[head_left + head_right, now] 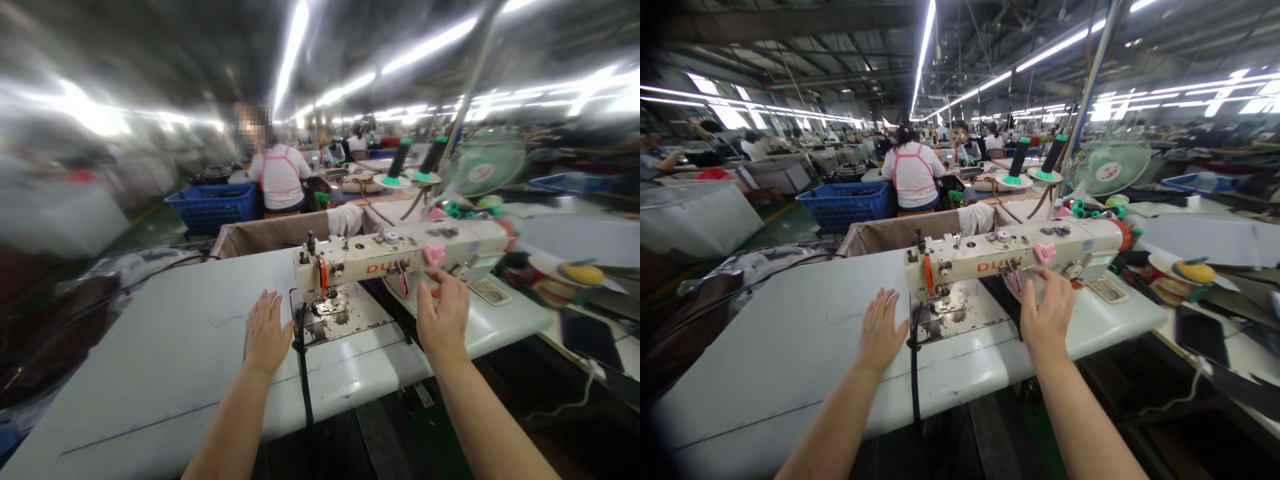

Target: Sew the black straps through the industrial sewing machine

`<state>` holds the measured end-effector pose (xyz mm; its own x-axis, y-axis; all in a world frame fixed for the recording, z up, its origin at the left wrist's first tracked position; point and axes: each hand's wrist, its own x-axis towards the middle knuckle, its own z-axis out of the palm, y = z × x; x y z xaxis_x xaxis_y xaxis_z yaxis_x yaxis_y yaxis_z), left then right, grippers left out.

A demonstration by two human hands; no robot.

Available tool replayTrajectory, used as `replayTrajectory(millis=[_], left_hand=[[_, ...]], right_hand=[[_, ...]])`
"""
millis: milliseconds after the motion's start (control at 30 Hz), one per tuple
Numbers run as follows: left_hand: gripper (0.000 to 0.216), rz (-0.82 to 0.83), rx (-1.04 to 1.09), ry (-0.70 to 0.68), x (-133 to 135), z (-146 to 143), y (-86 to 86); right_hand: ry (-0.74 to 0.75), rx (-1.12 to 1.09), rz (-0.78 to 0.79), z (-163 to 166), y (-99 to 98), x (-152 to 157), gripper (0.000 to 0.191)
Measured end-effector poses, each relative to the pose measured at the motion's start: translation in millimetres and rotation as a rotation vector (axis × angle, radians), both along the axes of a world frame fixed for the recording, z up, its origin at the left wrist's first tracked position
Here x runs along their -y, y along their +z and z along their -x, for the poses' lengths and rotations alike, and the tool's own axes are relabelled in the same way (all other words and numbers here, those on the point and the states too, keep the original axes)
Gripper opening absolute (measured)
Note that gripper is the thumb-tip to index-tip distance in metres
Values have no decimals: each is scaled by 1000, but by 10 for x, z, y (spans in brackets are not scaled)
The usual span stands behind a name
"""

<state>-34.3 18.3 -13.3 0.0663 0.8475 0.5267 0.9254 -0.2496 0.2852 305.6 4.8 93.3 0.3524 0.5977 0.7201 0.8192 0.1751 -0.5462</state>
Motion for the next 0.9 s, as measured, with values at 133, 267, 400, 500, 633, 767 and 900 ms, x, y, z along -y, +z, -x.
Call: replayTrajectory(millis=[133, 267, 400, 500, 633, 767, 900], left_hand=[[23, -6, 45, -27, -39, 42, -15], [24, -12, 79, -19, -61, 67, -15], [26, 17, 100, 3, -58, 65, 4], [10, 41, 111, -42, -45, 55, 17], [20, 47, 76, -161, -27, 39, 14], [37, 33, 38, -253, -13, 10, 12], [26, 41, 60, -279, -9, -7, 29]], right_hand=[[101, 406, -33, 100, 535, -184, 41], [281, 695, 125, 122, 892, -583, 43], [258, 795, 238, 71, 1007, -842, 41], [191, 778, 170, 34, 1019, -764, 40], [10, 596, 41, 40, 703, -283, 36], [-12, 560, 405, 78, -6, 206, 42], [-36, 546, 544, 17, -486, 299, 26]])
